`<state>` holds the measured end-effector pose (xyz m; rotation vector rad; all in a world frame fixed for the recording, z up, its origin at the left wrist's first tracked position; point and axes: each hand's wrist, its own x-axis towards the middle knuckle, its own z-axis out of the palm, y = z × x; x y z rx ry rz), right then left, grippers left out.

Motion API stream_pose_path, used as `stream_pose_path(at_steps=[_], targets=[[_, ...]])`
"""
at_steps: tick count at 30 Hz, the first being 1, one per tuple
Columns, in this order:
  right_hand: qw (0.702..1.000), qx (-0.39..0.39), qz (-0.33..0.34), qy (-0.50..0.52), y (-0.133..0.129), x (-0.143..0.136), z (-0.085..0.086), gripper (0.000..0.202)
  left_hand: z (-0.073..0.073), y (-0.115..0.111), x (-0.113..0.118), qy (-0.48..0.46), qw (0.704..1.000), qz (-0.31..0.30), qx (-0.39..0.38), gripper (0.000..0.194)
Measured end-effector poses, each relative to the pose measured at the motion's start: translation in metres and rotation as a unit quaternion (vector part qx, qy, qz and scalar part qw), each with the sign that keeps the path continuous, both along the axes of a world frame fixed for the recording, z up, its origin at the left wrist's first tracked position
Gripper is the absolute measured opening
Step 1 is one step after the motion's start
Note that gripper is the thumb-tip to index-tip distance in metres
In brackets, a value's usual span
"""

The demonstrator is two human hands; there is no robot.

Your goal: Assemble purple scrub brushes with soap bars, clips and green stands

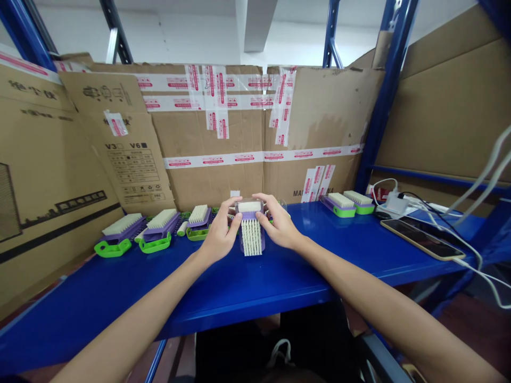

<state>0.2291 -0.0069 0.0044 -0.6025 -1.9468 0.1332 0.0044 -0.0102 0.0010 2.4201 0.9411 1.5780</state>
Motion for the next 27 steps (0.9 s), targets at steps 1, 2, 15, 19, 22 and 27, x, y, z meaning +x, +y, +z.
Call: stream_pose_path(at_steps=[1, 2, 15, 19, 22, 27], targets=[[1.000, 0.000, 0.001, 0.001, -0.0001, 0.0002, 0.0002, 0.042, 0.0000, 0.0000, 0.0001, 0.000, 1.000, 0.000, 0.000, 0.041], [1.000, 0.000, 0.001, 0.001, -0.0002, 0.0004, 0.0004, 0.043, -0.0001, 0.0000, 0.0001, -0.001, 1.000, -0.001, -0.001, 0.041], [1.000, -0.005, 0.007, 0.008, 0.0019, 0.0009, 0.0002, 0.043, 0.0000, 0.0004, -0.0001, -0.007, 1.000, -0.004, -0.010, 0.041], [1.000, -0.006, 0.009, 0.011, 0.0025, 0.0005, 0.0002, 0.043, 0.0012, -0.0010, 0.0000, -0.005, 1.000, -0.002, -0.015, 0.041], [1.000, -0.004, 0.007, 0.009, 0.0029, 0.0001, 0.0003, 0.043, 0.0020, -0.0018, 0.0005, -0.004, 1.000, -0.002, -0.012, 0.041], [1.000, 0.004, 0.004, 0.009, 0.0026, -0.0001, 0.0007, 0.042, 0.0023, -0.0015, 0.0007, 0.002, 1.000, -0.004, -0.020, 0.042]])
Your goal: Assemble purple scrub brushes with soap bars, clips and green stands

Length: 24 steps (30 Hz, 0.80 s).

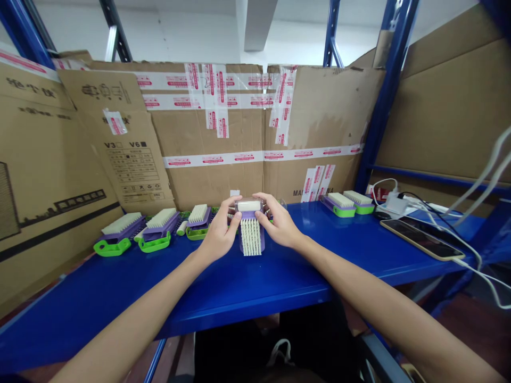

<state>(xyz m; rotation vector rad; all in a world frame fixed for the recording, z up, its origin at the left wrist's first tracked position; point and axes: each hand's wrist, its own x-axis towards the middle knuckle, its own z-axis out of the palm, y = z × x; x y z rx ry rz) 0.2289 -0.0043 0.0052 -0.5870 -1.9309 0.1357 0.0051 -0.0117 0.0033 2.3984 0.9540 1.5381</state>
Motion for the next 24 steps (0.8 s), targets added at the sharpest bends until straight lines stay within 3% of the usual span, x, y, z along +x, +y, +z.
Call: stream_pose_path(at_steps=[13, 24], targets=[[1.000, 0.008, -0.018, -0.018, -0.0027, 0.0005, -0.0012, 0.044, -0.0009, 0.0001, -0.0002, 0.004, 0.999, 0.017, 0.037, 0.041], [1.000, 0.007, -0.004, -0.006, -0.0020, 0.0008, 0.0007, 0.043, 0.0006, -0.0001, -0.0005, 0.003, 1.000, 0.009, 0.024, 0.041]])
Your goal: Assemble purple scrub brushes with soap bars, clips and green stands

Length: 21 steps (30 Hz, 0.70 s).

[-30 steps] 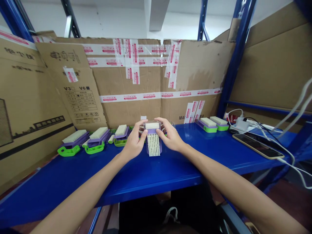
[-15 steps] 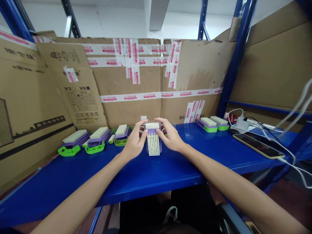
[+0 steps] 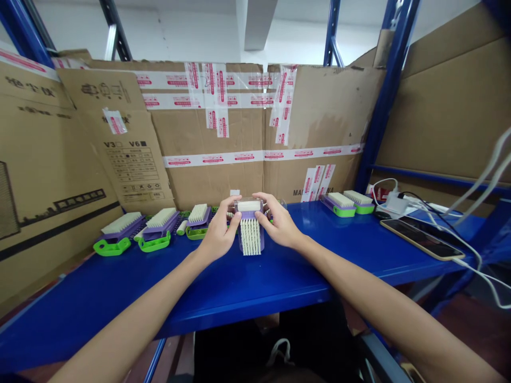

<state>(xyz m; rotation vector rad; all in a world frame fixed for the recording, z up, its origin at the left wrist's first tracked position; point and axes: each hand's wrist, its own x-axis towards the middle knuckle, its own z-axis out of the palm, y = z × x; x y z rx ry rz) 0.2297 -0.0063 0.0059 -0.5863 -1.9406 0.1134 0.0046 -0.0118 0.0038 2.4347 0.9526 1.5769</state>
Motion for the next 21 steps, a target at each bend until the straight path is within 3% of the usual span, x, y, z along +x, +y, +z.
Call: stream_pose_path(at_steps=[21], targets=[[1.000, -0.005, -0.002, -0.007, -0.0004, 0.0004, -0.0017, 0.044, -0.0011, 0.0007, -0.0005, 0.003, 1.000, 0.004, 0.014, 0.040]])
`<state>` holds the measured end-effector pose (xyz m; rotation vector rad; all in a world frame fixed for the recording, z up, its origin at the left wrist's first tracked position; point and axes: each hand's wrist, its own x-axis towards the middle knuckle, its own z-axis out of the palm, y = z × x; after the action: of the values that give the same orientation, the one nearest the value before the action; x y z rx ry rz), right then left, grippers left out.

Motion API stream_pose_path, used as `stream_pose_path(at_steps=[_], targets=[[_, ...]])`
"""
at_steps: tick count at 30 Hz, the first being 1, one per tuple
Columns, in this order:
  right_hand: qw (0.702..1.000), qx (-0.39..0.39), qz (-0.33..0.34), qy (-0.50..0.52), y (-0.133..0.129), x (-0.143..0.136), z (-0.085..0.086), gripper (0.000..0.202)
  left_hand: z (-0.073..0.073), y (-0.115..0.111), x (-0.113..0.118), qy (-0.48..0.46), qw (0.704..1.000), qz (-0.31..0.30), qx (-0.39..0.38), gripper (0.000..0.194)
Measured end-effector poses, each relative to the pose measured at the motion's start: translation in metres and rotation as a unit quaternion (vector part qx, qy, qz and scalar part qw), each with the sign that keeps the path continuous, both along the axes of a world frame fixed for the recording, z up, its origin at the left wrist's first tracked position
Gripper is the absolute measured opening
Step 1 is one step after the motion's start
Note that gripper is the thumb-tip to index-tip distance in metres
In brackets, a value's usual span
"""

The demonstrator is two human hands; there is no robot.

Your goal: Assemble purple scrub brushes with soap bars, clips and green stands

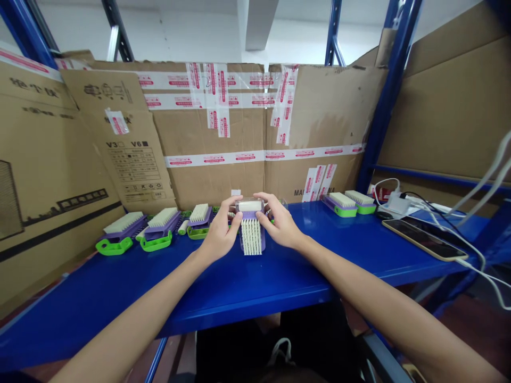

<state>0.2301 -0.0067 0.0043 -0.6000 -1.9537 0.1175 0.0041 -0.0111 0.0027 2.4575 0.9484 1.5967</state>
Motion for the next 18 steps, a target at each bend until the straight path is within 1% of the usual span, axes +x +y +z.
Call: stream_pose_path(at_steps=[18], targets=[[1.000, -0.003, 0.002, 0.009, 0.0009, -0.0008, 0.0021, 0.042, 0.0002, 0.0000, 0.0018, -0.027, 0.999, -0.016, -0.042, 0.041]])
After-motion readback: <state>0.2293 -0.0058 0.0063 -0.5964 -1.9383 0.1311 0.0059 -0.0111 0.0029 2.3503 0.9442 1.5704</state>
